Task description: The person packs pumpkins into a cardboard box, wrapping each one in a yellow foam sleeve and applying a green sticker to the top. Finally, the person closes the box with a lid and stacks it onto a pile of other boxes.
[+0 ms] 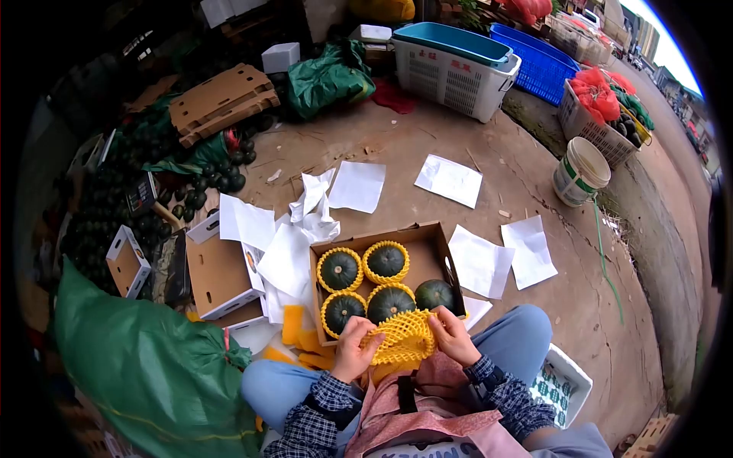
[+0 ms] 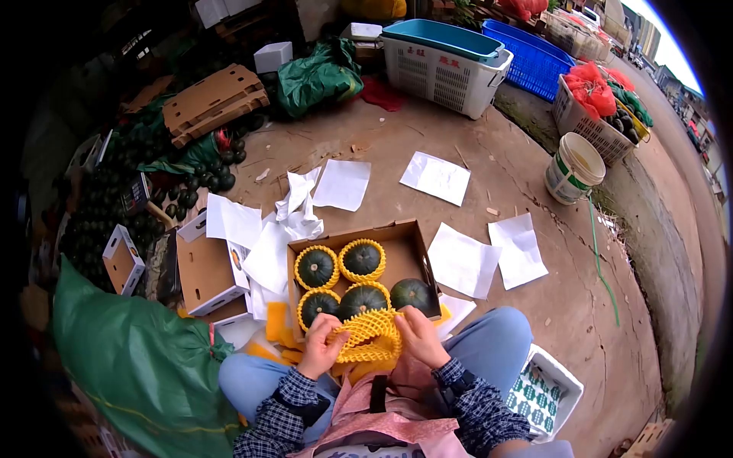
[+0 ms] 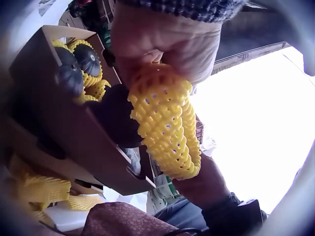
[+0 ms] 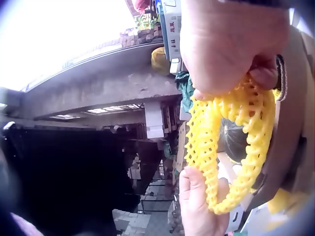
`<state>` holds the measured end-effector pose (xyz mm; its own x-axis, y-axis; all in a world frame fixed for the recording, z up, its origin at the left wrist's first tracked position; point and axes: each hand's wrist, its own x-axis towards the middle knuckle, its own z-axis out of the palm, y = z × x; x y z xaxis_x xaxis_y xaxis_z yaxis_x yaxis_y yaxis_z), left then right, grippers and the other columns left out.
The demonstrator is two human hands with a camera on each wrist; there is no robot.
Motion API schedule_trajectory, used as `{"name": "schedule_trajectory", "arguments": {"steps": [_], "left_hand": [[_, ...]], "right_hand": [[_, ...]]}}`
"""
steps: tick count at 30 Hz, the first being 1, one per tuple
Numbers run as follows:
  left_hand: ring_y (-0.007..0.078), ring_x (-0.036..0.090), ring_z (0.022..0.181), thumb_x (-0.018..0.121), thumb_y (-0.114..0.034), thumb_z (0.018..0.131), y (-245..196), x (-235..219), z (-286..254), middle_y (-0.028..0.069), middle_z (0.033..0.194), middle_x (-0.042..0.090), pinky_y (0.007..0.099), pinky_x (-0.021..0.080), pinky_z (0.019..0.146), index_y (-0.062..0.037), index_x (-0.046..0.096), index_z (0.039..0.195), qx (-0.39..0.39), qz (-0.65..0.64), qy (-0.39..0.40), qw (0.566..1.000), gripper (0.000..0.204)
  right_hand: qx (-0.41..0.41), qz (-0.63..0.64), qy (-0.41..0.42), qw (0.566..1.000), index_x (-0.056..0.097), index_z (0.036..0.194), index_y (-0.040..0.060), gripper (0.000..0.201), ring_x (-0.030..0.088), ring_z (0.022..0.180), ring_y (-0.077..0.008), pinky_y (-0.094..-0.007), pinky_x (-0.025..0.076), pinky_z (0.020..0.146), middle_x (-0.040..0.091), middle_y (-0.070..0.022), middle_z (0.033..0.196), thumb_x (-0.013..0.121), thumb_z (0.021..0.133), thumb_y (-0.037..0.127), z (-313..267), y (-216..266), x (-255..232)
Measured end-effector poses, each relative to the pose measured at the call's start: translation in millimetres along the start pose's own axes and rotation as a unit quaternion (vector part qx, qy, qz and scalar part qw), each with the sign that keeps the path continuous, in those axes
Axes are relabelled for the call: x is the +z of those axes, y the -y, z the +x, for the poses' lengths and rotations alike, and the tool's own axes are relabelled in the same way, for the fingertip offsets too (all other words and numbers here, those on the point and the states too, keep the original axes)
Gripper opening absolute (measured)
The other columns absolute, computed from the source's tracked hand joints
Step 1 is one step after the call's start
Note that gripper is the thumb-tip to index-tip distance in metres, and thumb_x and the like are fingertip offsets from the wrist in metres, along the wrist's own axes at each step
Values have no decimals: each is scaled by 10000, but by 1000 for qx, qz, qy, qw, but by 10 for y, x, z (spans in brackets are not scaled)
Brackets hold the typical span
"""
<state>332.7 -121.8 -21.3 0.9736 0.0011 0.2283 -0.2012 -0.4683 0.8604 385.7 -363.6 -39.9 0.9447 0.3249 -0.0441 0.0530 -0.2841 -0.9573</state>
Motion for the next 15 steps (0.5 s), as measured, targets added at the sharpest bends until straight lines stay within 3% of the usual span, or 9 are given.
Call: {"name": "schedule_trajectory", "arguments": {"steps": [1, 3, 4, 7, 8, 12, 13, 14, 15], "left_hand": [[298, 604, 884, 675, -259, 931, 73, 49, 138, 140, 969, 596, 340, 475, 758, -9, 589, 974, 41, 42, -45, 997, 268], [323, 608, 922, 649, -293, 950, 462, 226, 317, 166, 1025, 591, 369, 480, 774, -34, 575, 1037, 58, 94, -69, 992, 283], [329, 626, 931, 609, -320, 978, 581, 277, 348, 168, 1009, 609, 373, 486, 771, -46, 545, 1090, -93, -21, -9, 995, 303], [202, 587, 774, 569, -349, 1005, 528, 242, 560, 127, 858, 595, 346, 471, 697, -48, 523, 1095, -142, -53, -12, 988, 317], [97, 457, 728, 541, -308, 1027, 482, 229, 622, 27, 789, 491, 263, 407, 663, -53, 505, 1017, -157, -56, -28, 986, 258], [76, 483, 712, 597, -280, 1001, 873, 344, 711, 2, 755, 533, 242, 414, 667, -51, 549, 939, -230, -58, -86, 968, 242], [94, 514, 723, 626, -264, 984, 998, 428, 696, 27, 778, 577, 257, 431, 679, -40, 558, 924, -261, -167, -130, 942, 242], [111, 545, 735, 656, -248, 966, 1027, 466, 681, 52, 802, 621, 271, 449, 692, -28, 567, 909, -287, -273, -173, 902, 244], [111, 545, 735, 656, -248, 966, 1047, 468, 659, 52, 802, 621, 271, 449, 692, -28, 567, 909, -288, -270, -172, 902, 244]], "right_hand": [[-43, -58, -55, 996, 522, 949, 3, 211, 542, 797, -382, -439, 434, 717, 508, -206, 833, 545, 985, 210, 169, 14, 116], [-66, -112, -73, 989, 497, 953, 13, 210, 521, 801, -405, -414, 447, 716, 511, -224, 853, 536, 995, 215, 482, -250, 334], [-40, -39, -77, 995, 484, 955, 11, 226, 509, 772, -380, -400, 449, 713, 512, -219, 842, 534, 1001, 227, 597, -377, 401], [-9, 16, -81, 997, 466, 953, 6, 262, 480, 722, -322, -376, 452, 702, 509, -204, 814, 537, 1008, 252, 846, -315, 406], [-3, -3, -76, 997, 460, 948, 4, 281, 463, 700, -288, -367, 453, 694, 505, -195, 796, 541, 1009, 266, 880, -297, 402], [78, 68, -94, 990, 514, 879, -5, 306, 479, 669, -193, -357, 450, 662, 500, -160, 718, 575, 994, 272, 1051, -466, 451], [111, 120, -84, 983, 525, 877, -7, 308, 483, 666, -179, -352, 449, 658, 509, -157, 714, 579, 992, 274, 1093, -611, 477], [142, 171, -83, 971, 543, 856, -3, 320, 566, 669, -264, -379, 457, 657, 556, -189, 734, 581, 987, 287, 1108, -621, 507], [144, 174, -83, 971, 543, 856, -3, 320, 566, 669, -264, -379, 457, 657, 556, -189, 734, 581, 987, 287, 1103, -619, 508]]}}
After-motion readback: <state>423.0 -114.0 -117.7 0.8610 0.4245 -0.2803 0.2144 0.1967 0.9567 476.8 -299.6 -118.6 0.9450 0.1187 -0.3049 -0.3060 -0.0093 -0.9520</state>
